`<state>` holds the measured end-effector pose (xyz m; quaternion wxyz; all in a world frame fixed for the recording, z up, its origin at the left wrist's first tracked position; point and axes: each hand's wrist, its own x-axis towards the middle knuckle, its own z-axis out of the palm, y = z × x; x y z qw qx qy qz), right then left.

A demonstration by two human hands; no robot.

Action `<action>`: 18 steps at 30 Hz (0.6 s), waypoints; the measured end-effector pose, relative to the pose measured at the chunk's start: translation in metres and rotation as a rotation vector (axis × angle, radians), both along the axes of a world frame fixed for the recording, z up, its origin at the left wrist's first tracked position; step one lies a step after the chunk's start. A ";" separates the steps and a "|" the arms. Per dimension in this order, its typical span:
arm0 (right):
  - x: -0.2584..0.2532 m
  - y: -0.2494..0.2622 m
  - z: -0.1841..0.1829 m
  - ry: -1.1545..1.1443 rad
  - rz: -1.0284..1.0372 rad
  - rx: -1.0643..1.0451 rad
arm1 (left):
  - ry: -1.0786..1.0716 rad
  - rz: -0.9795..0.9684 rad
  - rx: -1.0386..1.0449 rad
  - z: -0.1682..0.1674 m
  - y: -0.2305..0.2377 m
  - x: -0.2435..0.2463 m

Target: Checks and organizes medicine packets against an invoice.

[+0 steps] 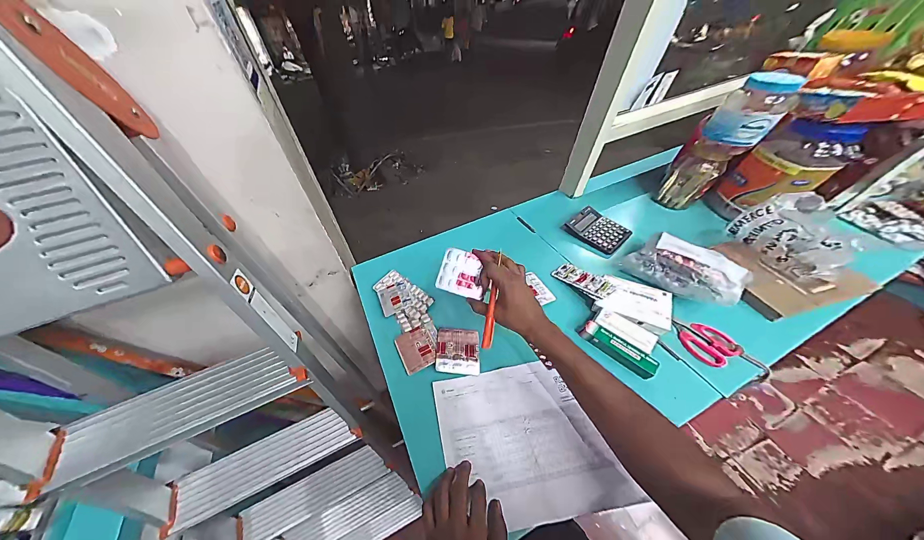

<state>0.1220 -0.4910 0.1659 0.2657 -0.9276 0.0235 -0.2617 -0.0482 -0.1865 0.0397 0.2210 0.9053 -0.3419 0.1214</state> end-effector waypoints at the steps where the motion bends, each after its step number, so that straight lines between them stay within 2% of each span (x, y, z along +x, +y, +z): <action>1: -0.012 -0.002 0.011 -0.025 0.060 -0.029 | 0.001 -0.006 -0.003 -0.001 0.000 0.000; 10: -0.064 -0.006 0.060 -0.216 0.360 -0.208 | 0.020 -0.010 -0.003 -0.001 0.001 -0.001; 18: -0.069 -0.002 0.068 -0.283 0.453 -0.206 | 0.040 -0.015 -0.005 0.000 0.002 -0.003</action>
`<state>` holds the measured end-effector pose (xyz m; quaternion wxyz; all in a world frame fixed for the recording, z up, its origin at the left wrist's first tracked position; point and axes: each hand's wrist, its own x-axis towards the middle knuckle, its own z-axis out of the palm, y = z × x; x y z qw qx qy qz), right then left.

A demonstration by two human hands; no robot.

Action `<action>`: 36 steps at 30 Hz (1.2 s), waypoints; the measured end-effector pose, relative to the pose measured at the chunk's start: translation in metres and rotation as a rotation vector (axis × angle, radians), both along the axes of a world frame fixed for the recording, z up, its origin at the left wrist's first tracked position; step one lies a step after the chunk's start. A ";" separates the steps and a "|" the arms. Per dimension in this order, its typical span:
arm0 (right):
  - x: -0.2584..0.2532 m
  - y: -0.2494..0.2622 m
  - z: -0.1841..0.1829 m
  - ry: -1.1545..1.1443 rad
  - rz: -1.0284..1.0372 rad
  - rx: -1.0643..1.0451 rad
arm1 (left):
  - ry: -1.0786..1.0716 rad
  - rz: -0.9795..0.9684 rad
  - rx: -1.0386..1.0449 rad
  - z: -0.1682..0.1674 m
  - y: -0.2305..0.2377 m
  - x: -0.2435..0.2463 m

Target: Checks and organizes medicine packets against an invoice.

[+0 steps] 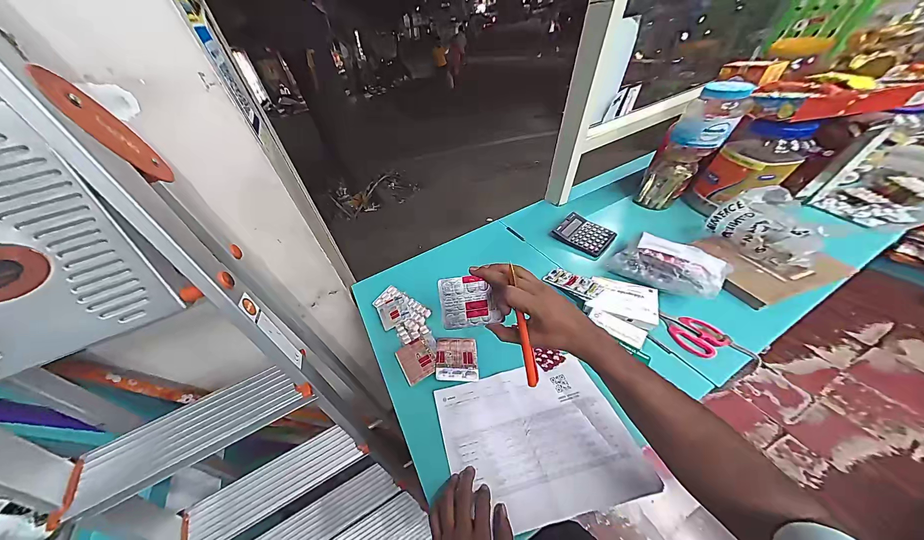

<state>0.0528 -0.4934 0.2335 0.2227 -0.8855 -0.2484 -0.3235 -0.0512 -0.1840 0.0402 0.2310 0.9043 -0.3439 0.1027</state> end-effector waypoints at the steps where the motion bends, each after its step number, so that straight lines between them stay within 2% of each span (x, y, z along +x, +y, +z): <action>1: 0.000 0.001 0.000 0.005 0.006 0.009 | -0.002 0.000 -0.005 0.000 0.000 0.000; 5: 0.008 0.005 -0.011 0.098 -0.036 0.123 | -0.012 0.014 -0.014 0.002 -0.002 0.000; 9: 0.048 0.016 -0.074 0.296 -0.078 0.444 | -0.025 0.047 -0.016 -0.003 -0.002 -0.003; 11: 0.073 0.020 -0.105 0.436 -0.136 0.503 | -0.048 0.056 -0.015 -0.005 -0.004 -0.002; 13: 0.095 0.027 -0.122 0.551 -0.162 0.451 | -0.060 0.058 -0.024 -0.005 -0.005 -0.001; 16: 0.122 0.035 -0.139 0.611 -0.062 0.320 | -0.114 0.072 -0.022 -0.011 -0.005 -0.003; 19: 0.146 0.035 -0.139 0.648 0.062 0.268 | -0.139 0.076 -0.015 -0.015 -0.007 -0.003; 22: 0.158 0.030 -0.135 0.617 0.092 0.249 | -0.141 0.074 -0.017 -0.016 -0.006 -0.001; 24: 0.150 0.026 -0.127 0.554 0.007 0.303 | -0.137 0.068 -0.021 -0.017 -0.005 -0.001; 28: 0.101 0.025 -0.117 0.368 -0.124 0.681 | -0.128 0.067 -0.037 -0.015 -0.006 0.001; 30: 0.058 0.032 -0.117 0.343 -0.121 0.873 | -0.123 0.075 -0.048 -0.013 -0.007 0.000; 33: -0.021 0.052 -0.119 0.430 -0.101 1.076 | -0.118 0.069 -0.054 -0.014 -0.006 -0.002; 36: -0.073 0.059 -0.135 0.436 -0.122 1.279 | -0.125 0.061 -0.042 -0.012 -0.005 0.000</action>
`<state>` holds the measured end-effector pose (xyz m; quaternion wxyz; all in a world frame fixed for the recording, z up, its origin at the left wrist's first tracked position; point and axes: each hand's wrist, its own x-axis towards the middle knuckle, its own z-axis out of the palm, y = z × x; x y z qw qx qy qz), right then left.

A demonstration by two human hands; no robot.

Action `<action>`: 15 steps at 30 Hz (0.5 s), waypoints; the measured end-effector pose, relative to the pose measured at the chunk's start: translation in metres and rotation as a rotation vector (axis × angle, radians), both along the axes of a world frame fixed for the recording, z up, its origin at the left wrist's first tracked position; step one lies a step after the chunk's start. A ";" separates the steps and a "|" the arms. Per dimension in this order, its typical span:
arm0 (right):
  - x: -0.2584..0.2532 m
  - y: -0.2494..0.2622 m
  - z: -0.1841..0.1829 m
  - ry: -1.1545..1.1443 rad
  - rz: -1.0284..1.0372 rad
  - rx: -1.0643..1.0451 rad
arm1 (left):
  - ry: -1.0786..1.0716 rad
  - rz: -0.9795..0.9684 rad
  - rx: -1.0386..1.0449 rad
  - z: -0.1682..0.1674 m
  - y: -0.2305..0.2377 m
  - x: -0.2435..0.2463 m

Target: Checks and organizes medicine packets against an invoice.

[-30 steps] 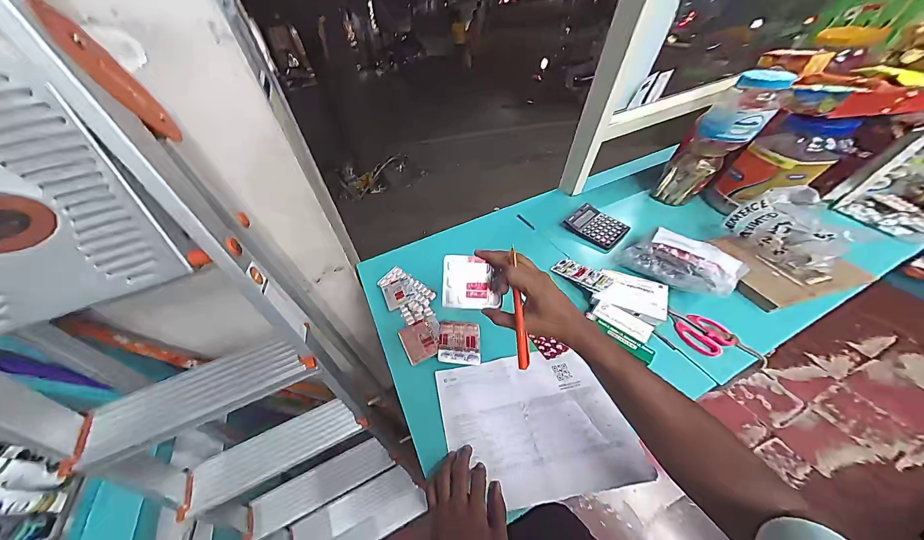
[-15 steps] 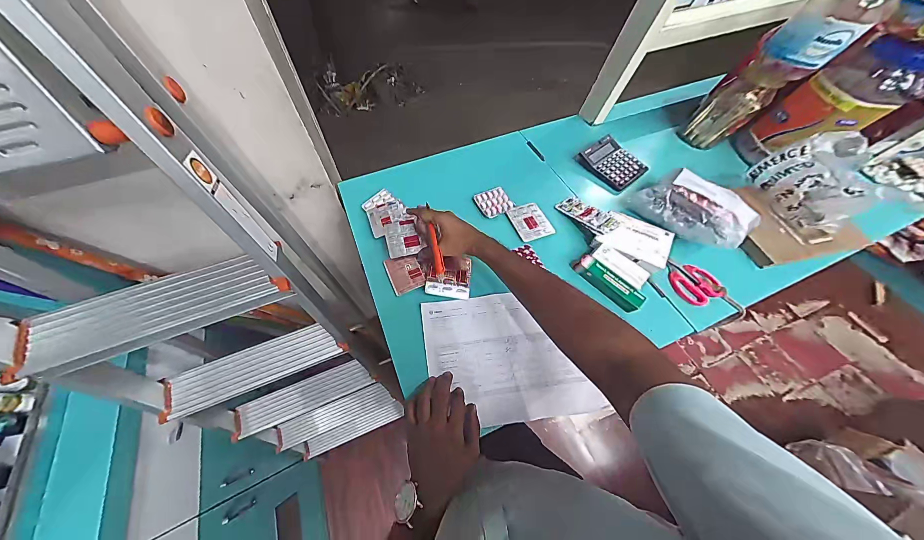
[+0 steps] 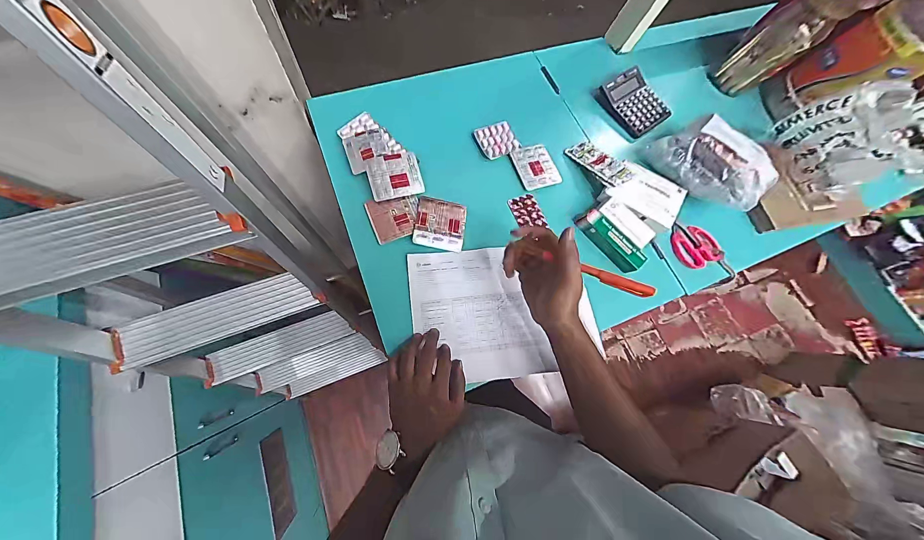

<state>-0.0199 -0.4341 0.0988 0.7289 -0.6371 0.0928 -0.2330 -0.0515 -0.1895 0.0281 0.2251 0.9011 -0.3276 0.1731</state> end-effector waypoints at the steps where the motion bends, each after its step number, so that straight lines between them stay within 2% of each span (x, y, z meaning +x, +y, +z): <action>1: -0.015 0.002 -0.006 0.012 -0.042 0.022 | 0.001 0.002 0.003 0.001 0.000 0.000; 7: -0.077 0.013 -0.024 0.133 -0.117 -0.166 | 0.032 -0.015 0.011 0.002 -0.001 -0.002; 15: -0.083 0.017 -0.044 0.155 -0.080 -0.465 | 0.012 -0.024 0.006 0.000 0.001 -0.002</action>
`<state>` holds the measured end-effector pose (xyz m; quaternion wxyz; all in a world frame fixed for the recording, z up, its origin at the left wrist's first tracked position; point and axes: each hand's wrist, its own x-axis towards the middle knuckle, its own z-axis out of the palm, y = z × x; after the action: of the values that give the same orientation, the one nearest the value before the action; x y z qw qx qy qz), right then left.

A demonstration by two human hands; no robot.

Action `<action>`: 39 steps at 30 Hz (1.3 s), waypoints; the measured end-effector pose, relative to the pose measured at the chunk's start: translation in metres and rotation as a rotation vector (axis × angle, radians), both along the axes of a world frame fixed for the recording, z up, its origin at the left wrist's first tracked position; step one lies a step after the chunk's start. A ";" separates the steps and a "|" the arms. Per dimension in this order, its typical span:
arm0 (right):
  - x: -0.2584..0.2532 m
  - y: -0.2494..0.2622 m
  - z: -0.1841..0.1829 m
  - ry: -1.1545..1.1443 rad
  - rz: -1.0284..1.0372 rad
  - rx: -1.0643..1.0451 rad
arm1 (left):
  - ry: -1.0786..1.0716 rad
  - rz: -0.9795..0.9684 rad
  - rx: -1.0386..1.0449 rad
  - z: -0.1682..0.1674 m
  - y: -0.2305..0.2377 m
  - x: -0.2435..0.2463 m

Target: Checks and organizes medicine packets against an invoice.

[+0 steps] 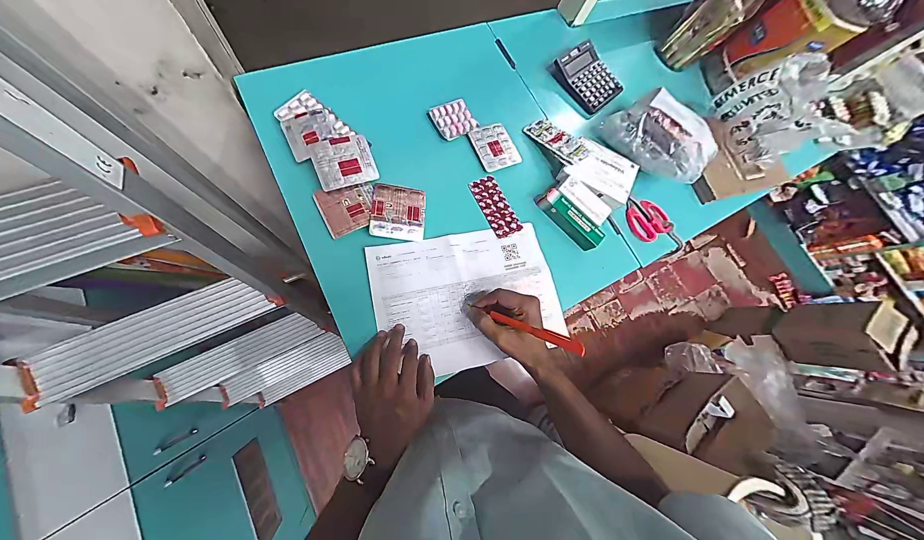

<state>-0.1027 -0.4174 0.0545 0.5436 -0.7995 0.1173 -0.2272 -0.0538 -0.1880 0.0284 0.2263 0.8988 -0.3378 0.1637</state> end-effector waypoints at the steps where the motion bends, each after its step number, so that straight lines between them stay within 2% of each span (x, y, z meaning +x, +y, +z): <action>1: -0.001 0.000 0.000 0.008 0.000 -0.012 | 0.003 0.000 -0.003 -0.001 0.000 -0.001; 6: 0.002 0.001 0.001 -0.006 -0.010 0.055 | -0.007 0.007 -0.006 -0.001 0.001 0.001; 10: 0.023 0.006 0.017 -0.011 0.005 0.130 | 0.006 0.006 -0.018 -0.001 0.000 0.001; 12: 0.047 0.006 0.025 0.036 -0.010 0.049 | 0.011 0.006 -0.013 -0.001 0.001 0.000; 16: 0.108 0.016 0.033 0.204 -0.147 -0.258 | -0.009 0.014 -0.013 -0.002 -0.001 0.001; 19: 0.156 0.034 0.028 0.208 -0.172 -0.437 | -0.025 0.029 -0.020 -0.003 0.000 0.001; 23: 0.196 0.045 0.022 0.389 -0.189 -0.599 | -0.030 0.030 -0.024 -0.004 0.000 0.001; 29: 0.191 0.020 0.033 0.368 -0.170 -0.555 | -0.041 0.032 -0.023 -0.004 0.000 0.002; 34: 0.193 -0.007 0.034 0.415 -0.127 -0.671 | -0.053 0.045 -0.001 -0.003 -0.001 0.003; 39: 0.191 0.038 0.032 0.257 -0.052 -0.631 | -0.037 0.035 -0.008 -0.004 0.000 0.003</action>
<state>0.0883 -0.3795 0.0867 0.2443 -0.9470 0.1293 -0.1634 -0.0510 -0.1884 0.0248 0.2209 0.9005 -0.3254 0.1855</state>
